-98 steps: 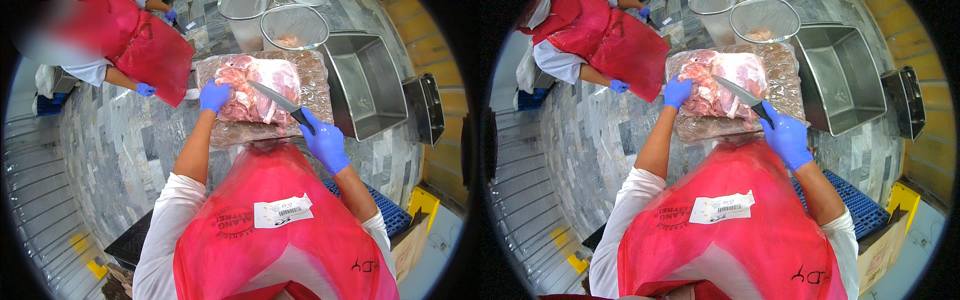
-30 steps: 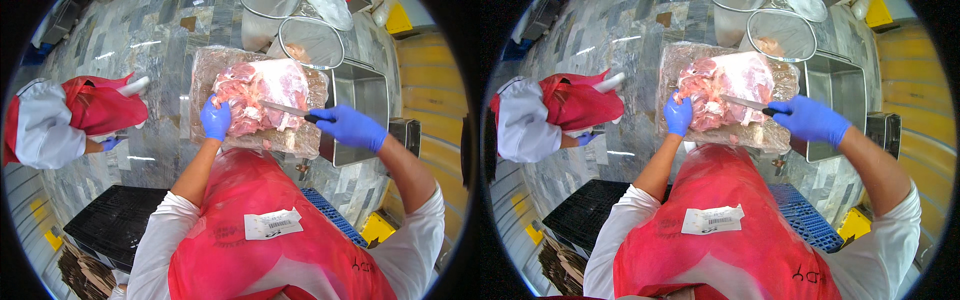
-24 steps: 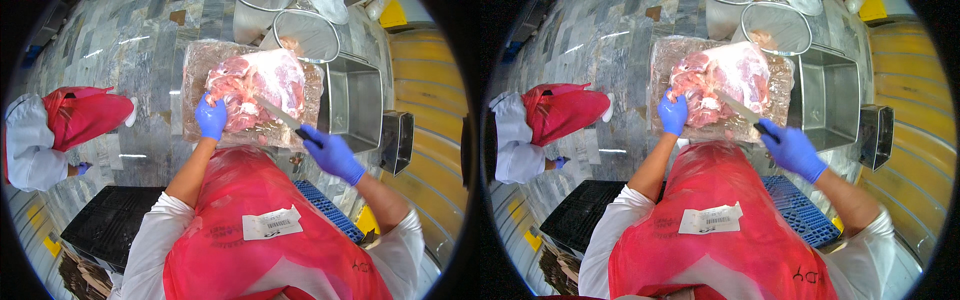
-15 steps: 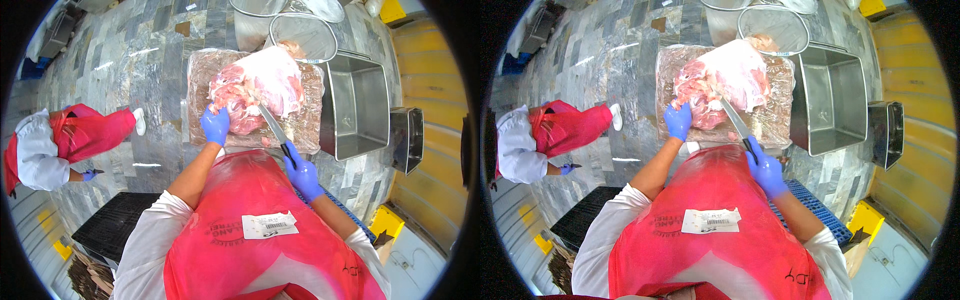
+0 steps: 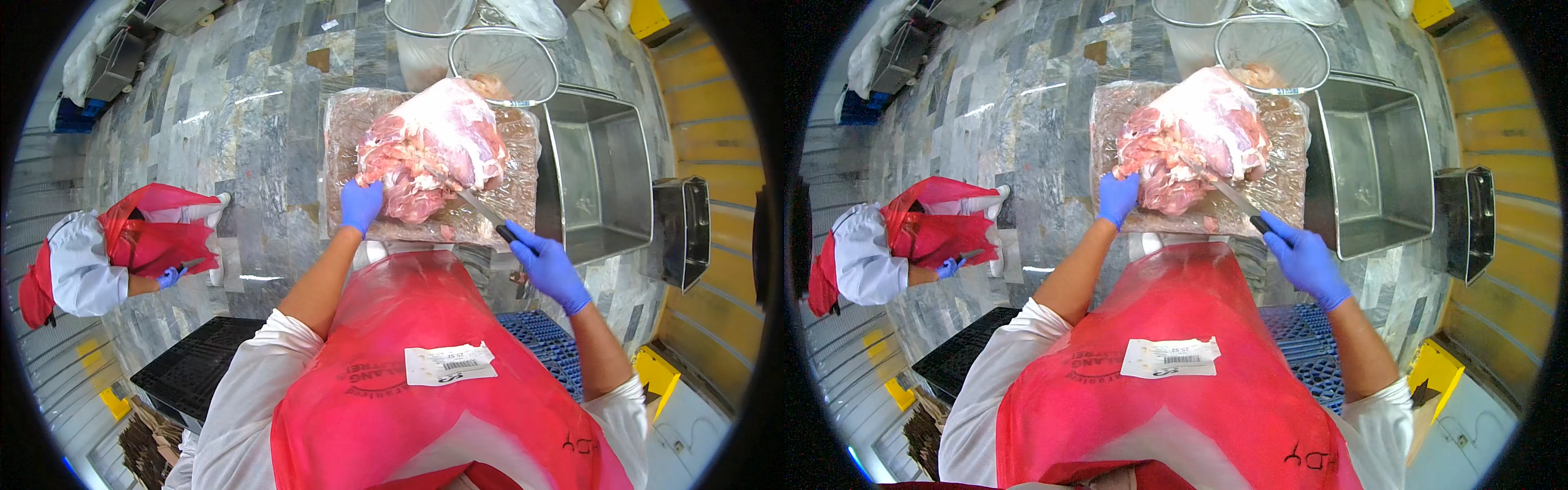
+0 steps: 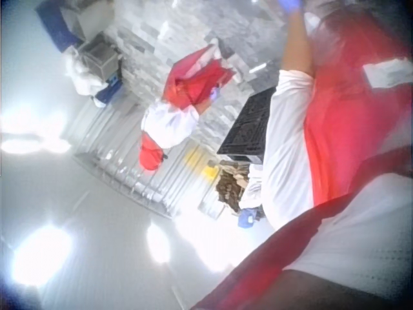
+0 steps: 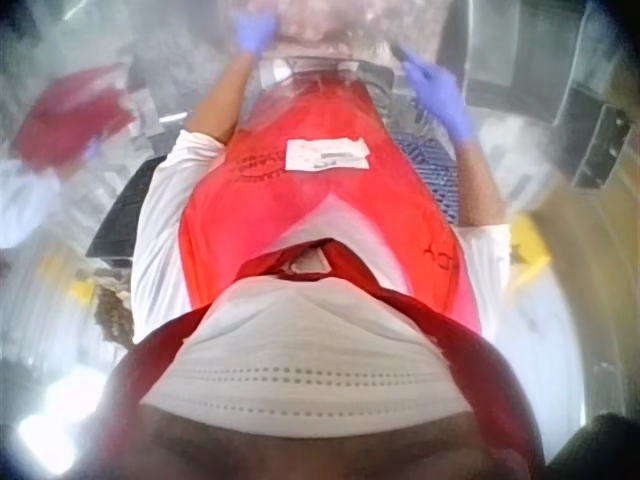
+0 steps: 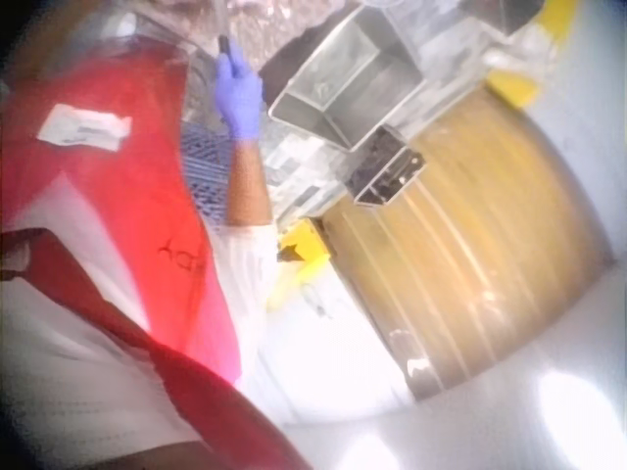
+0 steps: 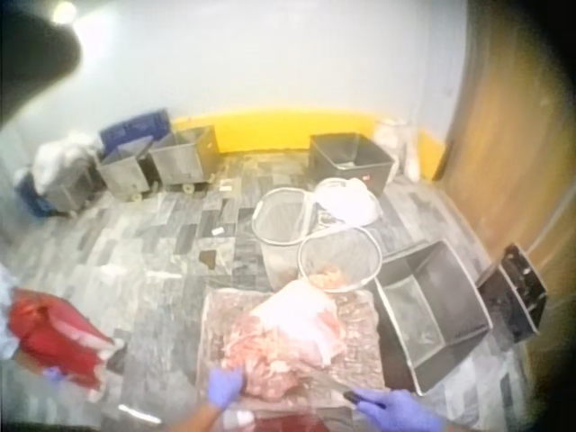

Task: The person uses a knife to trim fat and separate portions of a large raw meat cut on a plastic-covered work surface. They repeatedly reposition the meat and remove trimmed pieces, placing them into a nearby metal container.

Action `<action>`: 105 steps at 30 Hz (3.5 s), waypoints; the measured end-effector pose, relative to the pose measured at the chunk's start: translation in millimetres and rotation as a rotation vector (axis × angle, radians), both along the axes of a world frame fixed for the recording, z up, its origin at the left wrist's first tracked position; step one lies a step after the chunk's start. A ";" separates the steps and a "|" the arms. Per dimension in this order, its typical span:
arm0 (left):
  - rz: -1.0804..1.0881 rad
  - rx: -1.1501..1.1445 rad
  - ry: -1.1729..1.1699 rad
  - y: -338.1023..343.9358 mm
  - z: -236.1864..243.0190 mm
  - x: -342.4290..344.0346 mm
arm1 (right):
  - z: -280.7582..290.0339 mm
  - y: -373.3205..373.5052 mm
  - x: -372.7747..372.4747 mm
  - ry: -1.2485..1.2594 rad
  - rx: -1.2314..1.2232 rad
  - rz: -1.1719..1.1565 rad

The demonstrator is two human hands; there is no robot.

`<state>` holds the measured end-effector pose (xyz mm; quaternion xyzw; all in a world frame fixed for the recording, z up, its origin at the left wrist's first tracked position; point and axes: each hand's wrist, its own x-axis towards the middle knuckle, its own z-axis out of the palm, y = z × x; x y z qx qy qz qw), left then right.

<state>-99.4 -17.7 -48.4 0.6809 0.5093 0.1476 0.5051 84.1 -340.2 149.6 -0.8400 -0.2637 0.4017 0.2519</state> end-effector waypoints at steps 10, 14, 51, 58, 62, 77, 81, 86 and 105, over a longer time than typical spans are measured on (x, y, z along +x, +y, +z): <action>-0.072 -0.163 -0.113 -20.1 -26.4 -9.1 | 102.5 133.8 100.3 0.067 -0.432 0.474; -0.063 -0.169 -0.106 -32.9 -14.8 -10.2 | 115.4 181.5 103.3 0.015 -0.546 0.598; -0.261 0.012 0.246 -2.2 7.5 -5.8 | 76.3 66.3 65.2 -0.390 -0.145 0.552; -0.278 0.069 0.269 -15.2 32.1 -1.6 | 96.2 91.6 36.7 -0.589 -0.210 0.722; -0.306 0.113 0.249 -26.2 37.2 -0.4 | 98.3 101.7 22.5 -0.583 -0.311 0.712; -0.475 0.118 0.428 -30.7 51.6 7.9 | -31.5 22.4 -37.1 -0.394 -0.124 0.193; -0.482 0.114 0.468 -33.3 39.7 5.3 | -88.1 -4.2 -60.1 -0.642 -0.095 0.223; -0.476 0.154 0.511 -35.8 53.4 13.1 | -127.8 -14.4 -70.8 -0.699 -0.068 0.194; -0.385 0.000 0.394 -37.1 22.2 7.6 | -217.2 -30.0 -45.7 -0.867 0.191 0.197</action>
